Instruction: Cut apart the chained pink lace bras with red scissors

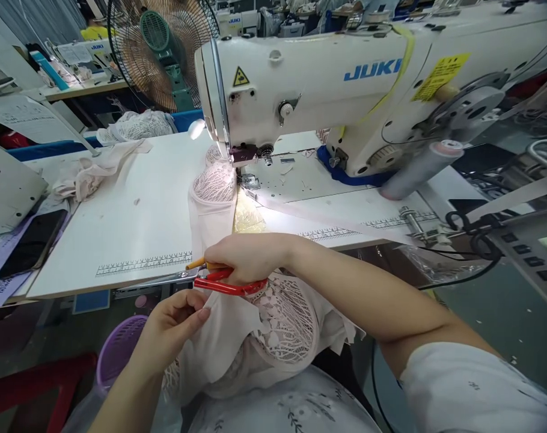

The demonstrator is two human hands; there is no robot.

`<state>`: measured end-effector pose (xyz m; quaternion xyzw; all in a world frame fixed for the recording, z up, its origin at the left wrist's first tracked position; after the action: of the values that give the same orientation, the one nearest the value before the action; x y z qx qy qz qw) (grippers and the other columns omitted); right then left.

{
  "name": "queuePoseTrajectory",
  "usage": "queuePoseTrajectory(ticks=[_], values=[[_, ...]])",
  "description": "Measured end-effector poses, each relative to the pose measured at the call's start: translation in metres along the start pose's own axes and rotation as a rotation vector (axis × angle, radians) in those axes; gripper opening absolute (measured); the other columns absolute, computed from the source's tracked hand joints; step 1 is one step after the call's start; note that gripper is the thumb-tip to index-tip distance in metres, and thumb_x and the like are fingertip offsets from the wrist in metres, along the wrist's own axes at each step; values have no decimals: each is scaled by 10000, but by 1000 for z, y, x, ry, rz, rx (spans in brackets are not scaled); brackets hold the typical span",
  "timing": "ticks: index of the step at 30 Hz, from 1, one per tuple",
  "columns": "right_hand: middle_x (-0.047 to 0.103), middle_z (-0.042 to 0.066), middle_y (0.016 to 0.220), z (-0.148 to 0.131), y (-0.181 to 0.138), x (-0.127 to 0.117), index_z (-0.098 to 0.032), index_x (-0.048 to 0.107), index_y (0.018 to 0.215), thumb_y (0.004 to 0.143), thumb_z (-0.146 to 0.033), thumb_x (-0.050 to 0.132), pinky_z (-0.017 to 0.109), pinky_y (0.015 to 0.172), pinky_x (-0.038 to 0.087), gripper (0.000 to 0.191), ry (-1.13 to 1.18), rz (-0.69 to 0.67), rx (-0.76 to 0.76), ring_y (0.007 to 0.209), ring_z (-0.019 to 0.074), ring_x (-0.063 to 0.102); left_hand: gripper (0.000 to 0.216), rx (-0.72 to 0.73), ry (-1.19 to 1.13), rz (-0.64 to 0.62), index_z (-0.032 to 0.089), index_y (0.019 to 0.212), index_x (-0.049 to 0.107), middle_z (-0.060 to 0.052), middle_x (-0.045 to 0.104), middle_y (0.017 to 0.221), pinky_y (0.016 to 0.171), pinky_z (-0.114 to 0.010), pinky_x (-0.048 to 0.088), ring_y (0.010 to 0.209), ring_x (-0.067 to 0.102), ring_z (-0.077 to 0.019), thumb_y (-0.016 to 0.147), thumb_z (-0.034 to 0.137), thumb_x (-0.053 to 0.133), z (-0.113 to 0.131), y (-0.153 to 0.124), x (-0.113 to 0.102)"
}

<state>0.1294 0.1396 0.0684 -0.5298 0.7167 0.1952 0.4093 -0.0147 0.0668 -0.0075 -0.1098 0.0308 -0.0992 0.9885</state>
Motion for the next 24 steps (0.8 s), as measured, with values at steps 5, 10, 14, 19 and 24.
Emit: queuePoseTrajectory(ticks=[5,10,14,19,24], values=[[467,-28,661,-3,0,0,-208,337,672,731,-97,536,250,485,323,236,7,27,-22,559,116,427,249,-49,51,-15,156,637,599,17,558,640,535,-179,365,589,452,-96,696,336,760,-1,3,-6],[486,-23,665,-13,2,-7,-205,358,692,708,-68,520,245,474,315,212,-10,108,-80,566,122,439,431,-237,118,93,144,736,685,0,554,610,506,-215,349,558,416,-113,592,542,767,-5,3,-20],[484,-23,645,-18,3,-10,-203,369,686,687,-43,518,243,470,305,219,-25,117,-95,558,124,438,443,-283,173,232,137,573,672,-18,560,563,516,-245,370,564,443,-139,529,563,784,-4,3,-27],[510,-20,712,-13,-8,-2,-200,397,769,721,-63,534,237,543,352,200,269,440,-43,626,126,471,296,-100,72,92,168,714,736,-19,625,631,580,-231,411,627,506,-145,693,463,729,4,6,-16],[465,-35,724,-1,-38,45,-218,400,853,788,-355,588,244,532,388,241,664,489,177,572,113,431,209,-65,-36,165,187,769,761,-26,663,678,577,-212,419,635,532,-140,727,388,721,-5,1,-24]])
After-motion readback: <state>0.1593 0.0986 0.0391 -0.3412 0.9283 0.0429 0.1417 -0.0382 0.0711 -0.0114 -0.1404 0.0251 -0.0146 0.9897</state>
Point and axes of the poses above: each hand's wrist, its own y-axis towards the middle knuckle, its own x-axis out of the palm, z = x × y, the point moved 5 cm from there along y, towards the middle knuckle
